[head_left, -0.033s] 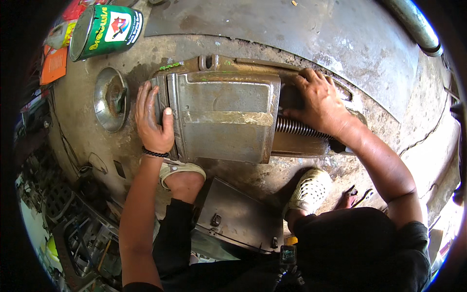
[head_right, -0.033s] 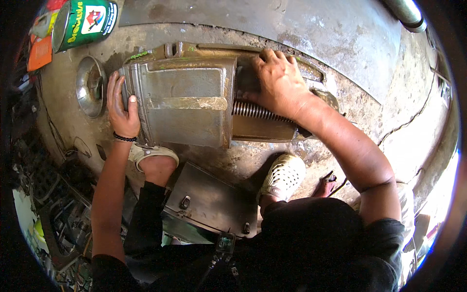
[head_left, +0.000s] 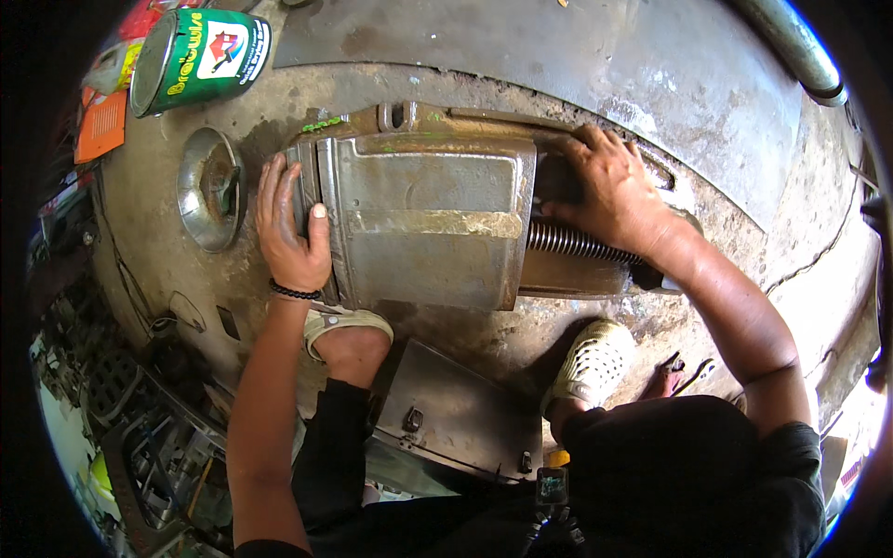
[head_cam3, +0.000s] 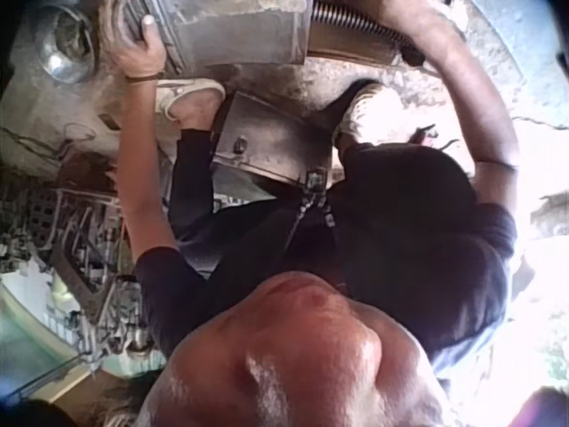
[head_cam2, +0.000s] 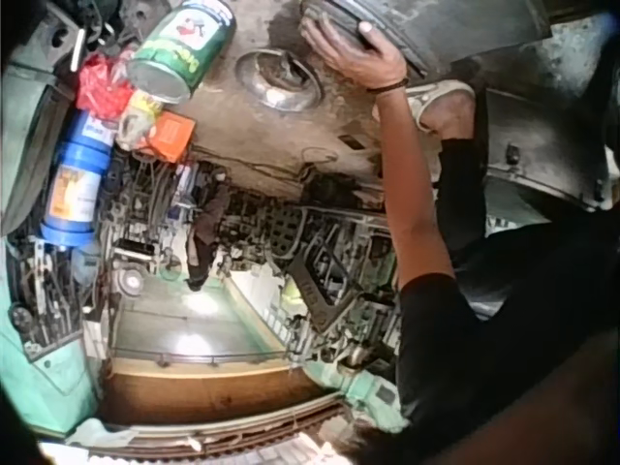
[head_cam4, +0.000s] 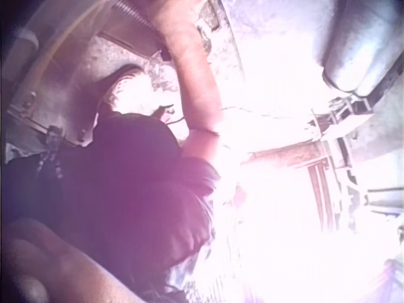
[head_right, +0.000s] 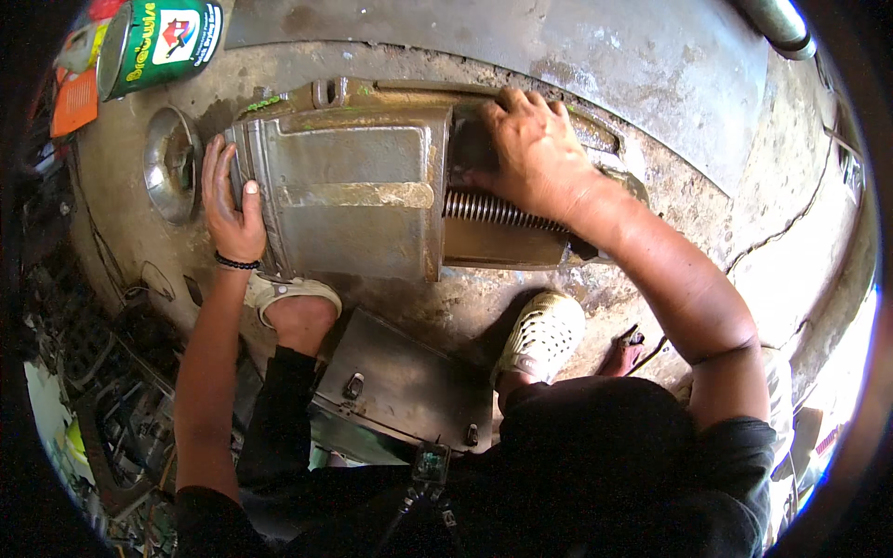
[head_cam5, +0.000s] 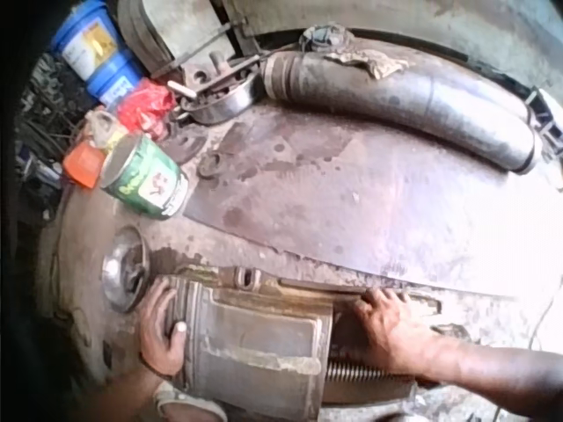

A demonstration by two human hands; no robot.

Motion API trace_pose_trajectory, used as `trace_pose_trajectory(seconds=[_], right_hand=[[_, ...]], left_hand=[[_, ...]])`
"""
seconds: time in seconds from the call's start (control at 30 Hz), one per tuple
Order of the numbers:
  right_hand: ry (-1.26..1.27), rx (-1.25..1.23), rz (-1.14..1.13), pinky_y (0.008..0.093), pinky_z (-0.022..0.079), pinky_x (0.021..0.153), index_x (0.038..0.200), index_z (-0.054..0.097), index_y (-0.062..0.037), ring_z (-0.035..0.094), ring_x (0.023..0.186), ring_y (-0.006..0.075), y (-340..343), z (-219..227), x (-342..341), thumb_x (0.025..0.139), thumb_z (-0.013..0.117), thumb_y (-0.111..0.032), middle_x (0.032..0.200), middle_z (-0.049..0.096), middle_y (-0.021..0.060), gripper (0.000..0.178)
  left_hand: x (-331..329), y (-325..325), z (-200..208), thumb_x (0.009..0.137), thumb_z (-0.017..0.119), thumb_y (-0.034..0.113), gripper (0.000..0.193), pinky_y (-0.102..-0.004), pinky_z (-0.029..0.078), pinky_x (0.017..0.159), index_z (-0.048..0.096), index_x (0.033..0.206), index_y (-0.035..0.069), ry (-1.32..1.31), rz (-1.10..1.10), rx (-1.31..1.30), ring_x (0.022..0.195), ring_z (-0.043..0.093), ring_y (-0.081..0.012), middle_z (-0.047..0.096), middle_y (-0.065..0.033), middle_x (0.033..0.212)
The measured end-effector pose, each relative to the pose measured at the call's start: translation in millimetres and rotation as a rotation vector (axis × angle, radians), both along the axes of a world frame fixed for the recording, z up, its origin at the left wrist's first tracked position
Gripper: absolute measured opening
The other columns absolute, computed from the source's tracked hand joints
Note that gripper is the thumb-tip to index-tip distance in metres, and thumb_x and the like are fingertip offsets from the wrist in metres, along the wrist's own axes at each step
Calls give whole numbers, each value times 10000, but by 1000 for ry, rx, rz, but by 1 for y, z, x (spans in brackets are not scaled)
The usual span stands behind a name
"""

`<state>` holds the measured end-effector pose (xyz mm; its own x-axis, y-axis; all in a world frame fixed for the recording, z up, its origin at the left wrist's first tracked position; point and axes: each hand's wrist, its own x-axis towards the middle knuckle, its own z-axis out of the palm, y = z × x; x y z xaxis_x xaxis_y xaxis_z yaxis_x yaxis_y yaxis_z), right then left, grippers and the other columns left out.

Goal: The person scrubs a metal part clamped in a bench vise using a green brush and a dark abrasive pad. They repeatedly scrub the top and side surfaces of the part, occasionally pausing to wipe it with their hand.

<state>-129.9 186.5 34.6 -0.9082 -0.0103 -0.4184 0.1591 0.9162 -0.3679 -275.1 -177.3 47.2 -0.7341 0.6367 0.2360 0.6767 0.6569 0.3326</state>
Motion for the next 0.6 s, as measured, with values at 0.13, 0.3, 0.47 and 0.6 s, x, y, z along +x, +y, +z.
trace_pose_trajectory(seconds=[0.13,0.3,0.47,0.6], right_hand=[[59,-24,-25,491,407,1119,1358,586,-74,521,1277,360,6,-6,-6,739,861,-470,1313,542,180,784],[-40,79,62,514,393,1119,1359,563,-38,479,1345,339,-4,-12,-9,775,817,-540,1337,539,188,811],[-35,151,112,498,404,1113,1369,533,-25,503,1317,316,-6,1,-19,798,808,-524,1319,550,176,807],[105,189,42,470,436,1069,1290,592,-50,558,1256,297,0,-1,-23,749,824,-550,1238,605,146,772]], left_hand=[[-5,-2,-7,979,558,297,486,-527,341,1150,568,1351,-15,4,3,-15,1382,456,-433,506,-236,1474],[-6,-2,-8,975,564,299,486,-527,339,1151,570,1349,-12,17,-19,-2,1372,461,-441,508,-241,1470],[-5,2,-2,969,559,275,489,-529,312,1172,558,1363,-15,1,-9,-17,1388,439,-438,496,-249,1477],[-4,1,-5,978,541,271,494,-532,306,1176,543,1377,-20,-9,-21,-10,1397,427,-446,487,-254,1484]])
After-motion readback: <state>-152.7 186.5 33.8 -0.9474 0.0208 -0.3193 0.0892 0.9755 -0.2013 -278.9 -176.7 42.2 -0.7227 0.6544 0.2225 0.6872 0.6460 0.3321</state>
